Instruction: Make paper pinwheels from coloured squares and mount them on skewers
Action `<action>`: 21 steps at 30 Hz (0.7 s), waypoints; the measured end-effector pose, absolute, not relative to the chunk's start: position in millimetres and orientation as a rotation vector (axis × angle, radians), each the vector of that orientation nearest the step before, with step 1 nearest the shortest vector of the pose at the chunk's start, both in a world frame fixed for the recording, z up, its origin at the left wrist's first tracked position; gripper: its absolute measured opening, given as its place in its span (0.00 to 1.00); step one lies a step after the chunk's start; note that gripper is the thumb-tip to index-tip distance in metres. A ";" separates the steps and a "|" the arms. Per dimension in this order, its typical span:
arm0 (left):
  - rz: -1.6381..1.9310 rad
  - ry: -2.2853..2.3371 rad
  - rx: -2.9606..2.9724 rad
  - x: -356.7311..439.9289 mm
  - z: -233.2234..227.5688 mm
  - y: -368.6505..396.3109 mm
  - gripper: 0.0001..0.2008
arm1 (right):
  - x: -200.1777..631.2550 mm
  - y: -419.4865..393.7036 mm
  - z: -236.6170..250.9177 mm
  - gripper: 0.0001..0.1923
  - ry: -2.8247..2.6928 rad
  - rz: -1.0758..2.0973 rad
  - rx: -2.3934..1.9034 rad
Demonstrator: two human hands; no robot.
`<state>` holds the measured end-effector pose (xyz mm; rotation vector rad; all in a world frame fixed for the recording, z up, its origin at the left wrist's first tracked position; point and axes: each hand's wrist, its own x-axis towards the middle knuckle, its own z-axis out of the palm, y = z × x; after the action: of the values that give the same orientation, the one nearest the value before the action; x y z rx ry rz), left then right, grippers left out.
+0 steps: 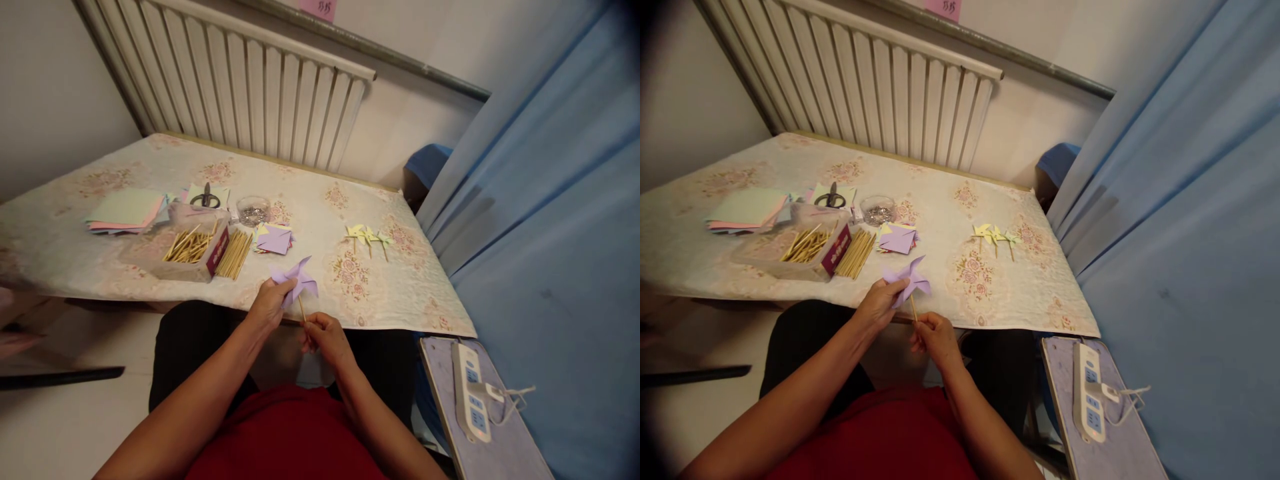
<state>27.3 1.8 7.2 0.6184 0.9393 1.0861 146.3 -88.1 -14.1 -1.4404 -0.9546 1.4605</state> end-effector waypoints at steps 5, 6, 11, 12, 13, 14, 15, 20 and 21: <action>1.038 0.848 0.629 23.0 6.0 0.6 0.14 | 148.7 -86.6 -16.0 0.11 -0.921 1.447 -1.432; 1.029 0.843 0.627 21.7 5.9 -0.2 0.15 | 149.3 -86.2 -16.1 0.11 -0.911 1.441 -1.436; 0.953 0.853 0.646 14.6 0.6 -3.8 0.19 | 152.7 -85.1 -17.1 0.11 -0.890 1.407 -1.438; 0.931 0.859 0.655 13.0 -1.3 -4.3 0.19 | 153.4 -84.8 -17.2 0.11 -0.889 1.401 -1.440; 0.905 0.867 0.665 11.3 -3.3 -4.8 0.19 | 154.1 -84.5 -17.2 0.11 -0.886 1.395 -1.444; 0.879 0.880 0.674 9.7 -5.0 -5.2 0.19 | 154.8 -84.2 -17.0 0.11 -0.882 1.392 -1.448; 0.854 0.896 0.679 8.0 -6.5 -5.6 0.19 | 155.5 -83.8 -16.8 0.11 -0.878 1.389 -1.449; 0.749 0.983 0.675 2.7 -8.1 -6.8 0.21 | 158.4 -82.3 -15.4 0.12 -0.851 1.380 -1.448; 0.734 0.990 0.677 2.4 -7.9 -6.9 0.21 | 158.8 -82.2 -15.3 0.12 -0.846 1.380 -1.453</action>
<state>2.4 -6.9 -7.9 0.6767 0.9897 0.7340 158.8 -82.2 -15.3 -1.4527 -0.8461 1.3796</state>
